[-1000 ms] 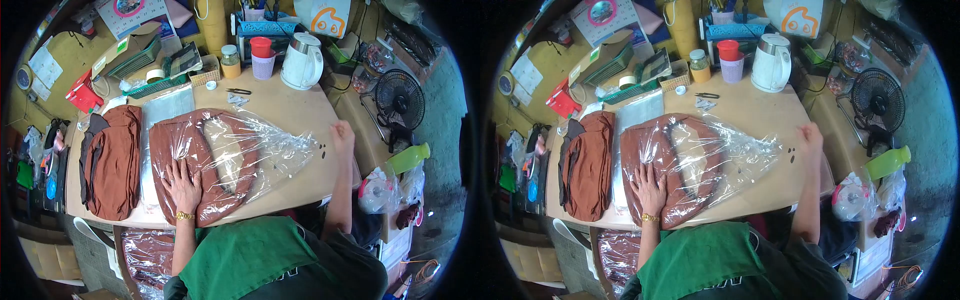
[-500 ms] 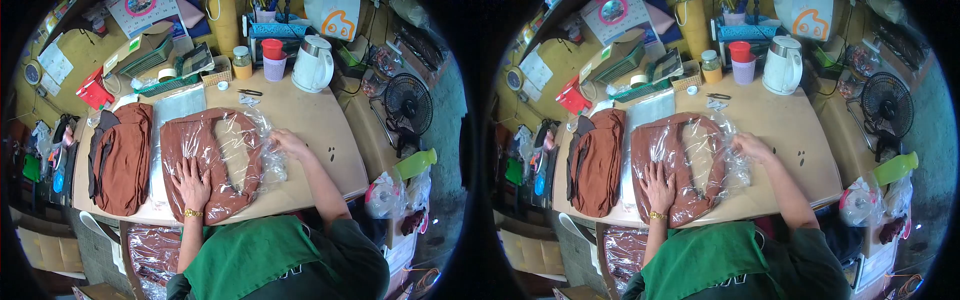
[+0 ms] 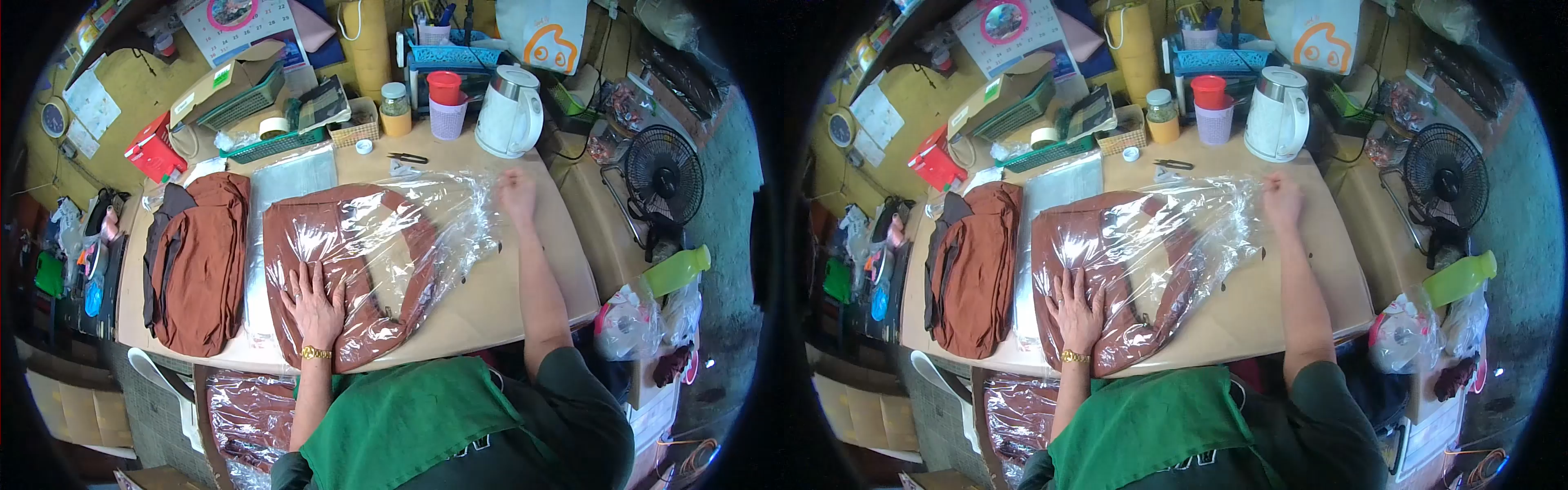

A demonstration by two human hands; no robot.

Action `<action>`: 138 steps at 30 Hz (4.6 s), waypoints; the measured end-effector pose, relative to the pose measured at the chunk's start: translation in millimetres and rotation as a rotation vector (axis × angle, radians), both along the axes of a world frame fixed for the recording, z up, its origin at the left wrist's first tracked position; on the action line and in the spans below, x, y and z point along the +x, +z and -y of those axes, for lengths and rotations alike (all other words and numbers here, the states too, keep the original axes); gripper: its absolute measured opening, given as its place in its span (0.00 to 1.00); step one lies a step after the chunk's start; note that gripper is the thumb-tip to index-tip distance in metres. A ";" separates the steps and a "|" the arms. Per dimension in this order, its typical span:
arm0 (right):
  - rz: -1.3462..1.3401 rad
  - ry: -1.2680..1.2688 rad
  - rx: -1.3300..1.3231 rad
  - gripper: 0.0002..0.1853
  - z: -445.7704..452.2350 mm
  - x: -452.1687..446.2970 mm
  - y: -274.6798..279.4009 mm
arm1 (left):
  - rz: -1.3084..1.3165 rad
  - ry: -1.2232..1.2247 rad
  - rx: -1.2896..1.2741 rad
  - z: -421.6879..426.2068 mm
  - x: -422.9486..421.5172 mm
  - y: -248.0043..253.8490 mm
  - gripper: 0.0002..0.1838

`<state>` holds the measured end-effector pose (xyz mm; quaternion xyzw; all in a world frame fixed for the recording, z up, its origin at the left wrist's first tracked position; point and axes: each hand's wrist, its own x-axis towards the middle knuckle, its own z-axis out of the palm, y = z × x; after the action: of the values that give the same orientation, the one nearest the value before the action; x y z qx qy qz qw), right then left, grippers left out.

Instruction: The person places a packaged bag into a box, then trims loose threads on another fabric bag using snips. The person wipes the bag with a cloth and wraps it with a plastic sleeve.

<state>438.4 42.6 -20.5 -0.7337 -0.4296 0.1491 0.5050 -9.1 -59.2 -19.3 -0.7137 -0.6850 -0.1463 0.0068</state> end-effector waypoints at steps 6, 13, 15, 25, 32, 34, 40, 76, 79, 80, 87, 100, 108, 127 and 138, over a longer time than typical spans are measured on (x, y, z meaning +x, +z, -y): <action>0.061 0.555 -0.075 0.14 12.6 -35.3 9.1 | -0.010 -0.017 0.041 -1.8 -1.4 -6.4 0.35; 0.147 -0.116 0.314 0.09 -2.7 17.7 3.0 | -0.009 -0.015 0.043 -1.6 -1.0 -4.9 0.35; 0.046 -0.023 0.116 0.14 37.2 -1.5 27.7 | -0.003 -0.016 0.035 -2.3 -0.3 -5.0 0.35; 0.493 0.199 -0.124 0.12 97.7 -80.6 -10.1 | -0.035 -0.013 0.052 -2.8 -0.8 -5.9 0.34; -0.416 -0.084 0.044 0.09 106.0 38.1 -7.7 | -0.020 0.012 0.027 -4.8 -3.2 -7.5 0.37; -0.429 -0.104 -0.019 0.12 109.2 24.9 0.2 | 0.072 -0.006 -0.026 -7.8 -2.1 -5.0 0.40; -0.510 0.731 -0.049 0.27 87.7 -90.8 29.9 | 0.516 -0.588 0.168 7.8 115.7 80.5 0.45; 0.639 0.576 -0.716 0.34 54.1 -81.2 76.7 | 1.408 0.127 -0.411 80.0 -140.5 39.5 0.29; 0.398 0.501 -0.415 0.29 16.3 -71.1 58.5 | 0.940 0.061 -0.178 53.0 -165.9 37.0 0.31; 0.483 0.402 -0.230 0.29 -4.3 -69.1 41.6 | 0.975 0.045 -0.060 30.3 -160.6 27.2 0.32; 0.844 0.224 -0.363 0.36 -26.6 -97.3 -18.9 | 1.113 0.076 -0.166 -108.3 -80.2 10.7 0.26; 0.834 0.255 -0.390 0.36 -20.9 -99.3 -10.1 | 0.914 0.066 -0.113 -59.3 -88.7 7.4 0.47; 0.718 0.308 -0.483 0.39 -31.9 -101.1 -12.5 | 0.220 -0.151 0.514 -49.1 -46.0 81.0 0.42; 0.807 0.364 -0.393 0.38 -34.8 -117.9 -6.1 | -0.054 -0.187 -0.149 -22.7 70.7 9.0 0.49; 0.826 0.342 -0.425 0.38 -35.7 -121.6 -6.5 | 0.063 -0.225 -0.065 -39.6 12.3 3.1 0.37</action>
<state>316.7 78.3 -27.1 -0.7372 -0.6682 0.0109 0.1000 3.3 -19.6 -16.2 -0.7811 -0.6047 -0.1460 -0.0544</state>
